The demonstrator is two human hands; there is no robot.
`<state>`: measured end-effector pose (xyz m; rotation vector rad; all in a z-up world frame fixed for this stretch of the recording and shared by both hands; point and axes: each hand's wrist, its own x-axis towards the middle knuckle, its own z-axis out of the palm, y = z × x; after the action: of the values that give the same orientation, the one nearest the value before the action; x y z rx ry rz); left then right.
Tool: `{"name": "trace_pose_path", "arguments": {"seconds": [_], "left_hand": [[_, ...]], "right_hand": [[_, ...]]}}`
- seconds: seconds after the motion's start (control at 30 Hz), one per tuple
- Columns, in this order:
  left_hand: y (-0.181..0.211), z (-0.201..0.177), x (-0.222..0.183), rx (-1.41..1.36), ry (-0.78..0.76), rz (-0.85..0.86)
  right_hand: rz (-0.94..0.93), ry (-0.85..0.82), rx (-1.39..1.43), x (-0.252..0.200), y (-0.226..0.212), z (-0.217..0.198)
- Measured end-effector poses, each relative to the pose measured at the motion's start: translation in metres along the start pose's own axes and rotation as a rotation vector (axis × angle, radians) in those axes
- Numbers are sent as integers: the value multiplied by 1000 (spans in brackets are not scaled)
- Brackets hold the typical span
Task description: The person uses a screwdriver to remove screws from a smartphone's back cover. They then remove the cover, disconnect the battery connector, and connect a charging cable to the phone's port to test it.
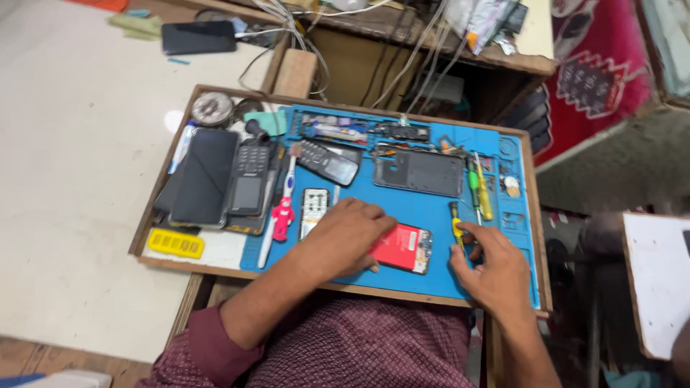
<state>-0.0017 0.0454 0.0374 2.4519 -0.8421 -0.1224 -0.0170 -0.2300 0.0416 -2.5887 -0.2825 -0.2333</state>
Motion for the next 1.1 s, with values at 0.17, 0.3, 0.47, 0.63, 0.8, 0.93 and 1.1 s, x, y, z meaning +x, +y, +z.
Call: {"name": "trace_pose_path", "arguments": {"seconds": [0.17, 0.3, 0.47, 0.63, 0.8, 0.93, 1.1], "left_hand": [[-6, -16, 11, -108, 8, 85], [-7, -15, 11, -158, 62, 171], [-8, -10, 11, -150, 131, 230], [-9, -15, 13, -170, 169, 275], [-10, -13, 21, -124, 41, 217], [-17, -7, 20, -148, 11, 201], [-27, 0, 19, -232, -13, 185]], "right_hand": [[36, 58, 186, 0, 13, 1], [-13, 67, 159, -2, 14, 2], [-38, 95, 108, -6, 9, 2], [-315, 239, 83, -9, 0, -1], [-439, 156, 1, -7, -9, 7], [-326, 202, 47, -11, 11, 2], [-228, 252, 76, -19, 35, -7]]}}
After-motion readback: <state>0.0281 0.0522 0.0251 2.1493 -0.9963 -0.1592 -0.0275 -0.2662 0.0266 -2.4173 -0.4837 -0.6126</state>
